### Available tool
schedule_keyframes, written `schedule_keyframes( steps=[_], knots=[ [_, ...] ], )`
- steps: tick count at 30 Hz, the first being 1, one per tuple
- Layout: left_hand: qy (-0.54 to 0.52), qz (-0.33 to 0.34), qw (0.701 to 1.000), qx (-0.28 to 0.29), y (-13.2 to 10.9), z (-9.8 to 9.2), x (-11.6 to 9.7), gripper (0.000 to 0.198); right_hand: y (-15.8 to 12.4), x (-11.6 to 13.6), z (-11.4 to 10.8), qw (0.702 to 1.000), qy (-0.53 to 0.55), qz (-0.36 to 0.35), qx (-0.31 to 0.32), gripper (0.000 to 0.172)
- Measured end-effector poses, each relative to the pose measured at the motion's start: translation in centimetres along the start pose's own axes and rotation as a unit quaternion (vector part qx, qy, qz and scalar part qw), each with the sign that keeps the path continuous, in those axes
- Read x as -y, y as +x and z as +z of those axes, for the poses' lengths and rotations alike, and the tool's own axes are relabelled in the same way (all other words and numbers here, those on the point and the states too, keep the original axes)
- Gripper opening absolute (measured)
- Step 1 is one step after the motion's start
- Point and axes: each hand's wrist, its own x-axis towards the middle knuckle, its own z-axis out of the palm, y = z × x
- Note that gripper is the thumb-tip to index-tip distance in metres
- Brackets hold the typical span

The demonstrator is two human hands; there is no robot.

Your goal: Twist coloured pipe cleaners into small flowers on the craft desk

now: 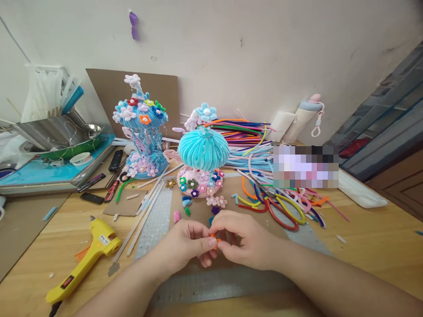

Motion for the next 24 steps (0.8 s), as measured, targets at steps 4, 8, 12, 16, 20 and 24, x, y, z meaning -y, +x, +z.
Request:
schedule_keyframes(
  steps=[4,8,12,16,20,24],
  knots=[
    [0.009,-0.027,0.998,0.051,-0.36,-0.3,-0.05,0.026,0.05,-0.38,-0.29,0.999,0.009,-0.03,0.023,0.017],
    [0.023,-0.043,0.995,0.09,-0.64,-0.45,-0.06,0.022,-0.02,-0.75,-0.38,0.997,0.037,-0.043,0.06,0.015],
    [0.022,-0.071,0.99,0.124,-0.91,-0.43,-0.13,0.021,0.07,-0.68,-0.93,0.989,0.063,-0.047,0.122,0.015],
    [0.005,-0.078,0.987,0.139,-0.8,-0.32,-0.06,0.022,0.09,-0.44,-1.03,0.986,0.103,-0.022,0.132,0.017],
    [-0.057,0.009,0.997,0.049,-0.27,-0.29,0.05,0.022,-0.12,-0.38,-0.83,0.987,0.153,0.039,0.005,0.015],
    [-0.066,0.036,0.997,-0.015,0.07,-0.32,0.07,0.025,-0.29,-0.46,-0.72,0.992,0.108,-0.007,-0.066,0.013]
  ],
)
